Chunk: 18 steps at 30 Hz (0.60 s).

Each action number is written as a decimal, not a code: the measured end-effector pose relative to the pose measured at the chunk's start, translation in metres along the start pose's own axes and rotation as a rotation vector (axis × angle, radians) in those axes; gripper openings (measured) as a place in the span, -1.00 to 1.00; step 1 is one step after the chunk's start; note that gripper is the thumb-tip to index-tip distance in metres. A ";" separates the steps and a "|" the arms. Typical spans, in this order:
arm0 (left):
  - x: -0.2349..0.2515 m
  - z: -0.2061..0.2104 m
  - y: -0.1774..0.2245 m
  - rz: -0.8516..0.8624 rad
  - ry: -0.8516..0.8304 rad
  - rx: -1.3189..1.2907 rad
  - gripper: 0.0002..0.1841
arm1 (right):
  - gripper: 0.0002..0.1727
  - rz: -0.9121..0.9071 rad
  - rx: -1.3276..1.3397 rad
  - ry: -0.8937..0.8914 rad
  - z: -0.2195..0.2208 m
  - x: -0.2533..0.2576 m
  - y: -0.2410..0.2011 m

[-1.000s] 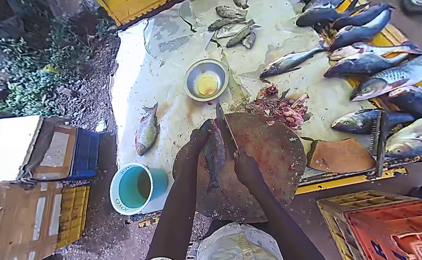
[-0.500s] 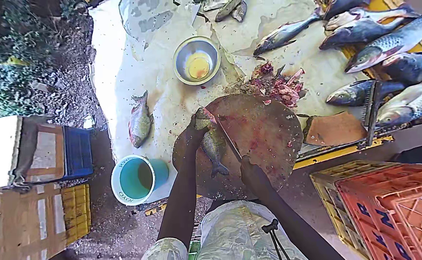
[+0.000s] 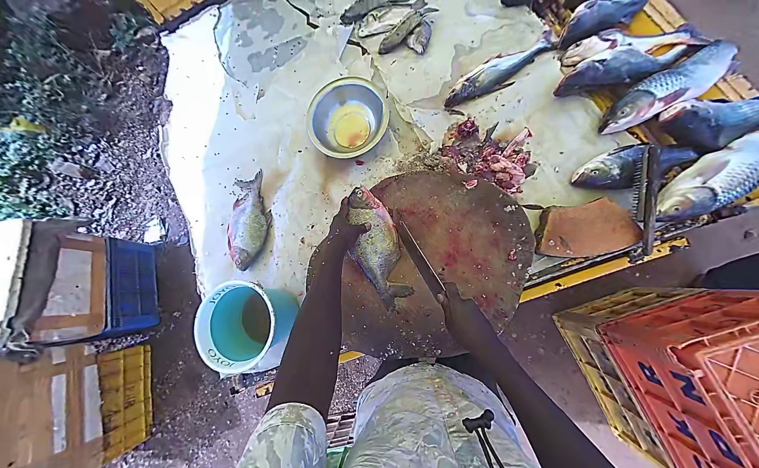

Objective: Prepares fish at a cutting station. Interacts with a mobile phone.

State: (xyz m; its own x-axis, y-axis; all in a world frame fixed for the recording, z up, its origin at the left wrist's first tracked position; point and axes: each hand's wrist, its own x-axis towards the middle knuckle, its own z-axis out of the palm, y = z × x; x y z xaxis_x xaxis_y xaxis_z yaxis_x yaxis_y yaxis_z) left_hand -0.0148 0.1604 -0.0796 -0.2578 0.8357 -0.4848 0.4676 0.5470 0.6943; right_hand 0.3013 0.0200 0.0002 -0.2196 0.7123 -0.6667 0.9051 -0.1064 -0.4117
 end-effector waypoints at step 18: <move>-0.016 0.012 0.004 -0.072 0.134 -0.004 0.20 | -0.62 -0.408 0.202 0.583 -0.079 -0.015 -0.074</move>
State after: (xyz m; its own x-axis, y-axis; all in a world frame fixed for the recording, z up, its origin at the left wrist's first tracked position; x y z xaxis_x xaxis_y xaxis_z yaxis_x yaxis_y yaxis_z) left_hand 0.0012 0.1486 -0.0756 -0.4016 0.7930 -0.4582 0.4404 0.6059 0.6625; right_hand 0.2669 0.0722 0.0900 -0.2443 0.9695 -0.0211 0.6956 0.1600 -0.7004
